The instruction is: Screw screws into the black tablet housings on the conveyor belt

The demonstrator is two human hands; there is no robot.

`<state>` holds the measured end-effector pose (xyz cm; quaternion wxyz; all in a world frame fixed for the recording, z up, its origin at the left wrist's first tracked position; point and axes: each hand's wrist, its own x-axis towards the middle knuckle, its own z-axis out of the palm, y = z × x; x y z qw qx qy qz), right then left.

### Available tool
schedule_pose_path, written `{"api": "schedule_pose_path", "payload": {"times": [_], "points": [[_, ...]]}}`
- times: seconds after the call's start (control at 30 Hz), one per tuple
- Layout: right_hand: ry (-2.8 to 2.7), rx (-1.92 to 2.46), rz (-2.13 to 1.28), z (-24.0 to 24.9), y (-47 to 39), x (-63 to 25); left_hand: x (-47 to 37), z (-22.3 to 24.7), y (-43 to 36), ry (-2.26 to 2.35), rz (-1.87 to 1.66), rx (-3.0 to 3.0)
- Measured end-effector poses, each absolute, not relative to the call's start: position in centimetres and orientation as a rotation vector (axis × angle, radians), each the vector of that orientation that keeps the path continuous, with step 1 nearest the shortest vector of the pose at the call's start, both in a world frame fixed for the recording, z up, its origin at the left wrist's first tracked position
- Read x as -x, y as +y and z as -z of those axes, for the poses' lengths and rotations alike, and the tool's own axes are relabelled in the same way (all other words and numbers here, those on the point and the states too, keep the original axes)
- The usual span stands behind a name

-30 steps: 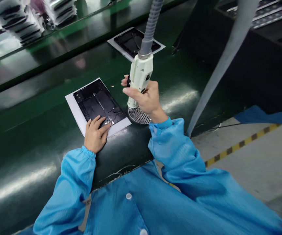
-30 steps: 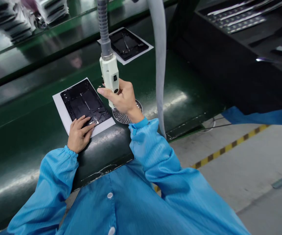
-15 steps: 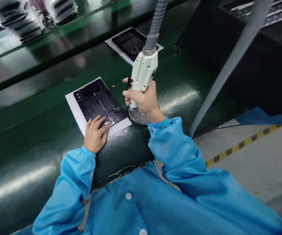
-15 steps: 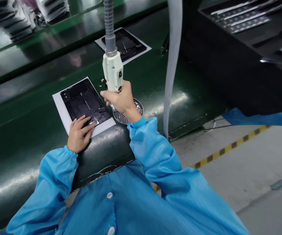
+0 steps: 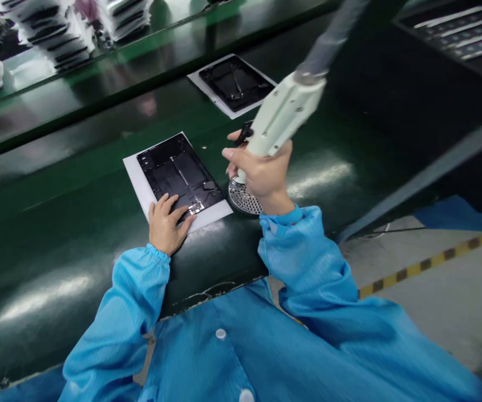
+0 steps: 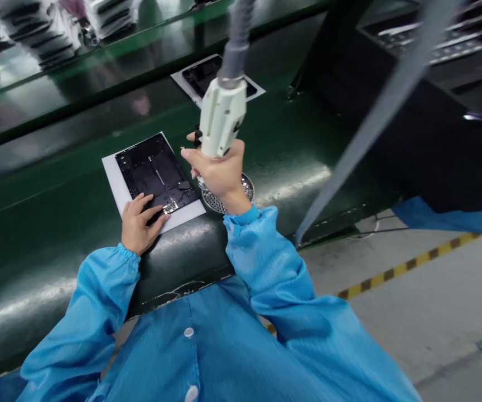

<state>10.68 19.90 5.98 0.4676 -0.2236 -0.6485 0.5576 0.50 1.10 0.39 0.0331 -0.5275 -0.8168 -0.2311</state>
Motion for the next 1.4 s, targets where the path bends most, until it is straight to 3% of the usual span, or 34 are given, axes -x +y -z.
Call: {"api": "schedule_pose_path", "payload": {"times": [0.37, 1.4], "points": [[-1.650, 0.467, -1.674, -6.5, 13.5, -7.4, -0.7, -0.9, 0.8, -2.463, 0.469, 1.851], [-1.755, 0.396, -1.696, -4.4, 13.2, -7.6, -0.7, -1.0, 1.0, -2.491, 0.485, 1.870]]}}
